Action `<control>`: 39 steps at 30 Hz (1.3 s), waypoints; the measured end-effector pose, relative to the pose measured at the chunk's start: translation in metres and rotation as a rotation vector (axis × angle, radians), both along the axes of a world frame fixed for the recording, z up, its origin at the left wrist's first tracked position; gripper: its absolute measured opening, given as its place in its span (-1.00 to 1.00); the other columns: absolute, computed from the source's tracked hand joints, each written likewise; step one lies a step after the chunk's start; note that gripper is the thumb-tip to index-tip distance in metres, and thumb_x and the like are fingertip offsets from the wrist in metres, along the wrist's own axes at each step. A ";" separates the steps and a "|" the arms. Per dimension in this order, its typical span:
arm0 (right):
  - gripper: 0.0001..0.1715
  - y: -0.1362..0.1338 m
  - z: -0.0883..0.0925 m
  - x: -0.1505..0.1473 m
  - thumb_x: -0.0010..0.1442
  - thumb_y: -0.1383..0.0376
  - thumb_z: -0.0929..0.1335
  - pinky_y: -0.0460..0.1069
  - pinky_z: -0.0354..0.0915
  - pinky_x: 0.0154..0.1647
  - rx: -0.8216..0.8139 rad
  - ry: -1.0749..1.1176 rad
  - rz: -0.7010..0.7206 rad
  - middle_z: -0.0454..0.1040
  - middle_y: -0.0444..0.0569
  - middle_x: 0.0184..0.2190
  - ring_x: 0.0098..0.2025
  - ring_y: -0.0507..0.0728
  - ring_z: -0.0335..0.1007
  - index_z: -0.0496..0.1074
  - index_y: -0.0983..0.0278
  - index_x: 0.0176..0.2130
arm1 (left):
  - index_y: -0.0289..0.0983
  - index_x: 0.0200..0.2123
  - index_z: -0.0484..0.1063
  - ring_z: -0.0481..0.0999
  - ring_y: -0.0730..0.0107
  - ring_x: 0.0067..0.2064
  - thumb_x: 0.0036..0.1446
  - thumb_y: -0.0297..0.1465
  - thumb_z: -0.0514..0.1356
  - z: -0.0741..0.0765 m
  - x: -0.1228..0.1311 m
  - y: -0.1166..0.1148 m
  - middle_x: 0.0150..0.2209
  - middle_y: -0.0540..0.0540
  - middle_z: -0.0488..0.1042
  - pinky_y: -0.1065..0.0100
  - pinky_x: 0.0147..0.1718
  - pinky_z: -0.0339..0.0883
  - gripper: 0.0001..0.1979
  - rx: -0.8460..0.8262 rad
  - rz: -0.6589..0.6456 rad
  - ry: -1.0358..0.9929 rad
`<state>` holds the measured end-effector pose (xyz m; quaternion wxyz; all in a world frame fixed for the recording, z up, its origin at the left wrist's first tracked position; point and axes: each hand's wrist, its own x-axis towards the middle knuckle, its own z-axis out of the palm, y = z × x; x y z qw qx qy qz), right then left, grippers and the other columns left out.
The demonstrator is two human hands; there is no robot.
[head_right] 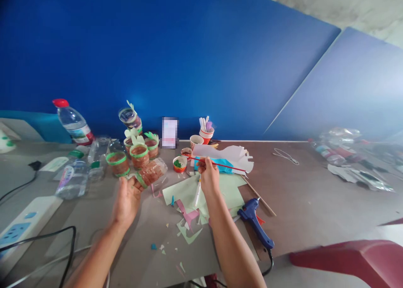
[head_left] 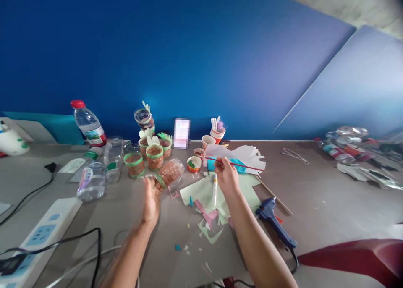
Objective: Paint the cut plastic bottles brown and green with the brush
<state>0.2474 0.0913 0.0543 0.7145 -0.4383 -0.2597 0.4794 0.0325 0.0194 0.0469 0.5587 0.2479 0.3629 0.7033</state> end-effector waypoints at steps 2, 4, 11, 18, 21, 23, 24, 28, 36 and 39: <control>-0.69 -0.003 0.002 0.002 -0.03 0.11 0.47 -0.11 0.07 -0.65 -0.015 0.119 0.054 0.41 -0.11 -0.66 -0.60 0.00 0.27 0.45 0.31 -0.52 | -0.29 -0.26 0.54 0.43 -0.02 0.13 -0.17 0.19 0.24 -0.002 0.000 0.000 -0.08 -0.24 0.58 0.08 0.06 0.34 -0.34 0.004 -0.001 -0.008; -0.71 -0.007 0.003 0.001 -0.02 0.14 0.48 -0.11 0.10 -0.64 0.001 0.177 0.133 0.41 -0.11 -0.66 -0.58 -0.01 0.28 0.46 0.32 -0.51 | -0.28 -0.25 0.54 0.44 -0.01 0.12 -0.15 0.18 0.25 -0.003 0.000 0.000 -0.09 -0.23 0.59 0.09 0.05 0.34 -0.35 0.013 -0.002 -0.023; -0.76 -0.025 0.010 -0.012 0.03 0.15 0.47 -0.07 0.16 -0.56 0.161 0.065 0.302 0.50 -0.06 -0.57 -0.53 0.03 0.32 0.52 0.30 -0.40 | -0.26 -0.27 0.56 0.49 0.00 0.08 -0.09 0.16 0.22 -0.003 0.001 0.000 -0.13 -0.22 0.61 0.08 0.08 0.33 -0.39 0.043 0.003 -0.021; -0.69 -0.037 0.008 -0.017 0.15 0.08 0.39 -0.04 0.19 -0.49 0.251 -0.175 0.300 0.52 -0.06 -0.52 -0.55 0.02 0.28 0.53 0.28 -0.29 | -0.26 -0.11 0.54 0.47 0.04 0.11 0.08 0.10 0.13 -0.015 -0.001 -0.001 -0.07 -0.21 0.59 0.10 0.12 0.29 -0.42 0.119 -0.027 0.041; -0.70 -0.038 0.006 -0.017 0.21 0.09 0.36 -0.03 0.22 -0.46 0.290 -0.249 0.286 0.51 -0.07 -0.52 -0.54 0.02 0.30 0.52 0.27 -0.26 | -0.25 -0.06 0.52 0.45 0.06 0.13 0.14 0.09 0.08 -0.023 -0.003 0.000 -0.04 -0.21 0.57 0.13 0.12 0.28 -0.42 0.155 -0.048 0.096; -0.69 -0.038 0.005 -0.017 0.22 0.09 0.34 -0.03 0.22 -0.46 0.309 -0.295 0.276 0.51 -0.08 -0.52 -0.54 0.02 0.30 0.52 0.27 -0.27 | -0.24 -0.03 0.50 0.44 0.07 0.14 0.16 0.08 0.05 -0.027 -0.005 0.000 -0.03 -0.21 0.56 0.13 0.13 0.28 -0.42 0.177 -0.048 0.139; -0.69 -0.038 0.005 -0.018 0.23 0.09 0.34 -0.03 0.22 -0.45 0.316 -0.317 0.274 0.50 -0.08 -0.52 -0.55 0.02 0.30 0.52 0.27 -0.27 | -0.24 -0.02 0.49 0.43 0.06 0.15 0.17 0.07 0.05 -0.028 -0.006 0.000 -0.02 -0.20 0.56 0.12 0.13 0.27 -0.42 0.186 -0.046 0.159; -0.70 -0.040 0.008 -0.020 0.24 0.10 0.33 -0.03 0.21 -0.46 0.331 -0.367 0.273 0.50 -0.08 -0.51 -0.56 0.01 0.28 0.51 0.27 -0.28 | -0.24 -0.01 0.47 0.39 0.01 0.18 0.12 0.07 0.10 -0.032 -0.006 0.000 0.01 -0.22 0.54 0.09 0.14 0.27 -0.41 0.186 -0.037 0.221; -0.69 -0.041 0.010 -0.022 0.23 0.09 0.32 -0.02 0.21 -0.47 0.338 -0.399 0.277 0.51 -0.08 -0.49 -0.57 0.02 0.27 0.51 0.26 -0.29 | -0.22 -0.01 0.47 0.32 -0.07 0.22 0.06 0.02 0.19 -0.022 -0.006 -0.009 -0.01 -0.19 0.54 0.02 0.19 0.21 -0.44 0.137 -0.018 0.362; -0.70 -0.041 0.009 -0.022 0.24 0.10 0.32 -0.03 0.21 -0.48 0.345 -0.427 0.274 0.51 -0.08 -0.51 -0.58 0.01 0.27 0.51 0.26 -0.28 | -0.23 0.03 0.45 0.28 -0.07 0.25 0.05 0.03 0.19 -0.018 -0.005 -0.013 0.01 -0.20 0.53 0.03 0.23 0.14 -0.41 0.155 -0.042 0.423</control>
